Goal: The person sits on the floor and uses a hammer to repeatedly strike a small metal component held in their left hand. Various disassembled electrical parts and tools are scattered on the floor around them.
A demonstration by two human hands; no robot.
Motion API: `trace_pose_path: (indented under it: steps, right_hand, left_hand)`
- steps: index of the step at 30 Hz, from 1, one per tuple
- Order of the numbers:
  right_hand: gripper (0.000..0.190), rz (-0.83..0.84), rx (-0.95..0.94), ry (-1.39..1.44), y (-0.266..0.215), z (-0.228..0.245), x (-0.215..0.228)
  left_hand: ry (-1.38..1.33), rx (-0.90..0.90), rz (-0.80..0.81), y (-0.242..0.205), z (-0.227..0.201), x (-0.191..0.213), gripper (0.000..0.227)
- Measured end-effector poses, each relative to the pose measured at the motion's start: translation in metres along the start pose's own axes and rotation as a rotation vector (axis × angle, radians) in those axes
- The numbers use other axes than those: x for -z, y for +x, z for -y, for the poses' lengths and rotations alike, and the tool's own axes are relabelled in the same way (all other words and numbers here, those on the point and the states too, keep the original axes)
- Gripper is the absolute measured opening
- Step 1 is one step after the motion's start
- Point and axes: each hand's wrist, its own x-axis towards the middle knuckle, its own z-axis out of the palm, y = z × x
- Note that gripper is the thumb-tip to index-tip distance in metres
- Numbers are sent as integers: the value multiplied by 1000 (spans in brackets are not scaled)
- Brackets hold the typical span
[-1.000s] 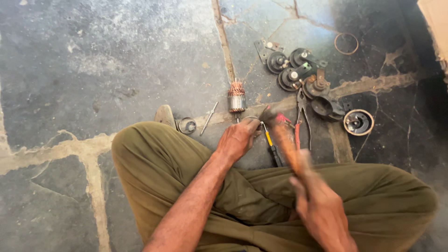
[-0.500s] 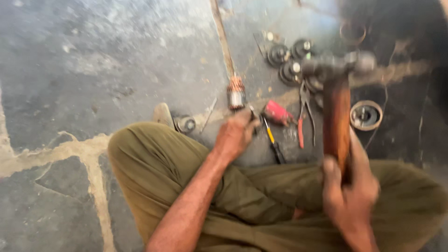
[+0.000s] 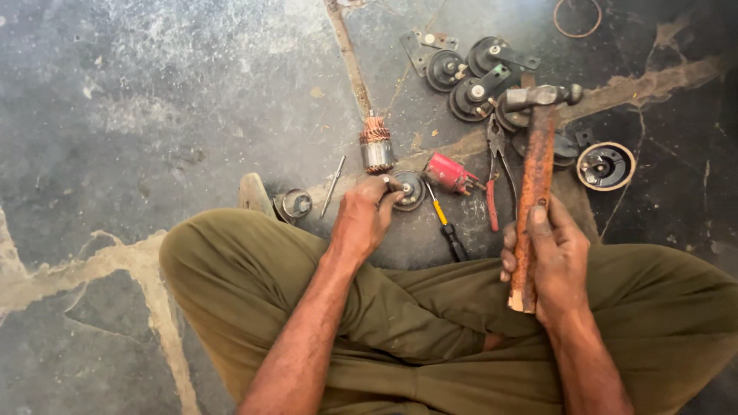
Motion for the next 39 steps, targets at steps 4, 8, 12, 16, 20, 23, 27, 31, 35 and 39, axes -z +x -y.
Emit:
trace_pose_path:
  steps: [4, 8, 12, 16, 20, 23, 27, 31, 35, 39]
  right_hand:
    - [43, 29, 19, -47, -3, -2, -5]
    - [43, 70, 74, -109, -5, -4, -8]
    - [51, 91, 130, -207, -9, -9, -11]
    - [55, 119, 189, -287, -14, -10, -18]
    - [55, 100, 206, -416, -24, -8, -22]
    - [58, 72, 285, -744, -34, 2, -24]
    - [65, 70, 398, -1007, -61, 26, -24]
    - [62, -46, 804, -1024, -89, 42, -18]
    - [53, -64, 697, -1075, -75, 33, -26]
    - [73, 160, 420, -1237, -59, 35, -27]
  left_hand:
    - [2, -37, 62, -4, 3, -3, 13]
    - [101, -62, 98, -2, 4, -7, 12]
    - [41, -21, 81, -1, 5, -7, 12]
    - [2, -31, 55, -1, 6, -7, 13]
    - [61, 21, 83, -4, 8, -10, 10]
    - [55, -3, 82, -3, 9, -9, 8]
    - [52, -5, 93, -5, 10, -9, 9]
    - [76, -6, 82, -5, 11, -11, 17]
    - [83, 26, 127, -4, 7, -8, 10]
    - [76, 33, 151, -3, 3, -7, 6]
